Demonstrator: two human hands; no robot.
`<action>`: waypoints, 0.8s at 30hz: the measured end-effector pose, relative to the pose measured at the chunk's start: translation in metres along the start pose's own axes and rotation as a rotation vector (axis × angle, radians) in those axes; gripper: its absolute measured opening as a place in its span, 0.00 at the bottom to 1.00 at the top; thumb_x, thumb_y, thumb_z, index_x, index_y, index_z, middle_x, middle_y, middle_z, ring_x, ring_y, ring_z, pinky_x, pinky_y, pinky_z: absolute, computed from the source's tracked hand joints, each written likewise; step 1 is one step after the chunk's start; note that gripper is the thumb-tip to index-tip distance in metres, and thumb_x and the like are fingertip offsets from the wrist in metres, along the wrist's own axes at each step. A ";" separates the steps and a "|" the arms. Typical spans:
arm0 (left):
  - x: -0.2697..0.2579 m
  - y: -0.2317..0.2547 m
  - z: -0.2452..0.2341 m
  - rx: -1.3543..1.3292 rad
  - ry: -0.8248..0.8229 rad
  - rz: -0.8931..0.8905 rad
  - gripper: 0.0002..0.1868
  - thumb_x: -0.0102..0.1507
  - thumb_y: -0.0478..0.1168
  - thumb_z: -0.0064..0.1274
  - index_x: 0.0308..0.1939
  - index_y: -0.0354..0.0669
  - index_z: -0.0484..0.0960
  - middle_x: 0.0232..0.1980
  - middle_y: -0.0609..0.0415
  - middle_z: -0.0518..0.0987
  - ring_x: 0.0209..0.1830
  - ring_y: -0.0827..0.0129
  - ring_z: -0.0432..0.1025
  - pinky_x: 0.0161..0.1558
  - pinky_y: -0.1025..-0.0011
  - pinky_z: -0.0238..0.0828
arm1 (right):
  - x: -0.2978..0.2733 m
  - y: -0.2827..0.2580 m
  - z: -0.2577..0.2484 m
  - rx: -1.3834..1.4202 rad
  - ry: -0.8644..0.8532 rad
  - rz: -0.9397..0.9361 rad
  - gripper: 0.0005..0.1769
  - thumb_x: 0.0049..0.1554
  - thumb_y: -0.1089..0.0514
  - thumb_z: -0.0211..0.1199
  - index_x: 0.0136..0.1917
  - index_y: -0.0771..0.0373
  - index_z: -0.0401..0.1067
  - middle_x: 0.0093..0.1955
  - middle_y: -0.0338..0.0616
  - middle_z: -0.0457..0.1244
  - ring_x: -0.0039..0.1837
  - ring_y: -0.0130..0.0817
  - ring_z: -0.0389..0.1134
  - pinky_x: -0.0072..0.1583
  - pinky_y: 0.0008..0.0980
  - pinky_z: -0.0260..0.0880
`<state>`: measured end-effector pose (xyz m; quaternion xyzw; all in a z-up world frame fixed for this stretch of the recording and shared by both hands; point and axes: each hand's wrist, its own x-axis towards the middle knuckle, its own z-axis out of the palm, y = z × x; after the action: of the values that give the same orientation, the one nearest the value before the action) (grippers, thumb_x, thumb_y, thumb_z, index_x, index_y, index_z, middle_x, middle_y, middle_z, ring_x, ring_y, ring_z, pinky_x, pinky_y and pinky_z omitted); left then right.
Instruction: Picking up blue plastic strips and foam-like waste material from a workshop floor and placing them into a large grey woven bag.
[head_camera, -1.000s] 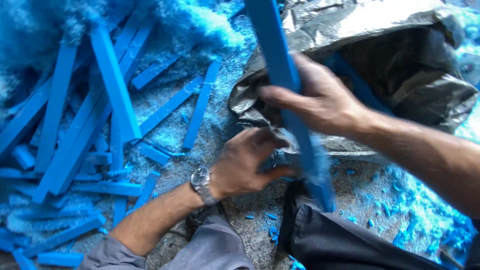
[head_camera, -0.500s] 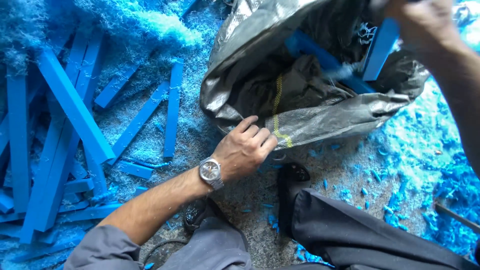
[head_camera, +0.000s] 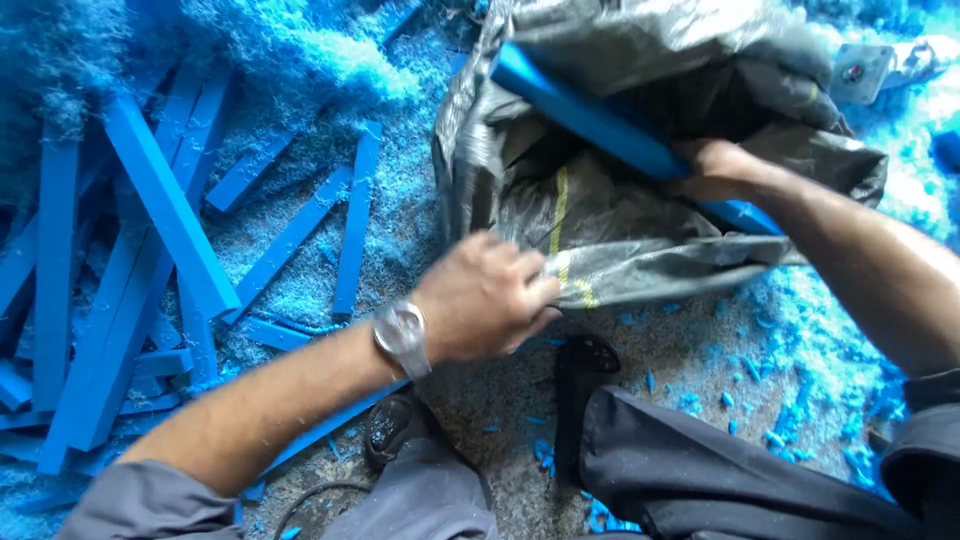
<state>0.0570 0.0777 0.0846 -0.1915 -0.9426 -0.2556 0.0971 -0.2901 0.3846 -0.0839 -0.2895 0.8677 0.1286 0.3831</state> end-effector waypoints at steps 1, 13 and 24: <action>0.008 -0.008 -0.008 -0.047 -0.084 -0.013 0.20 0.62 0.57 0.55 0.31 0.44 0.81 0.32 0.51 0.77 0.34 0.59 0.75 0.38 0.56 0.71 | 0.013 0.002 0.005 -0.107 -0.029 -0.003 0.41 0.50 0.39 0.73 0.72 0.57 0.70 0.70 0.58 0.64 0.70 0.51 0.66 0.69 0.45 0.69; 0.064 -0.215 0.104 -0.067 -0.041 -0.997 0.18 0.54 0.46 0.62 0.43 0.39 0.86 0.44 0.35 0.82 0.45 0.44 0.79 0.49 0.53 0.78 | -0.004 -0.008 -0.006 -0.165 -0.127 0.015 0.44 0.45 0.33 0.75 0.64 0.64 0.75 0.60 0.61 0.69 0.62 0.51 0.72 0.62 0.44 0.74; 0.034 -0.155 -0.087 -0.142 -0.021 -0.380 0.07 0.68 0.34 0.52 0.47 0.40 0.84 0.36 0.49 0.81 0.33 0.65 0.76 0.33 0.67 0.71 | -0.022 0.069 -0.030 -0.050 0.010 -0.034 0.38 0.47 0.35 0.73 0.61 0.65 0.77 0.52 0.61 0.70 0.54 0.54 0.73 0.57 0.46 0.74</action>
<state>-0.0302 -0.0804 0.0997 -0.0191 -0.9424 -0.3332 0.0234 -0.3373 0.4353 -0.0468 -0.3142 0.8611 0.1424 0.3735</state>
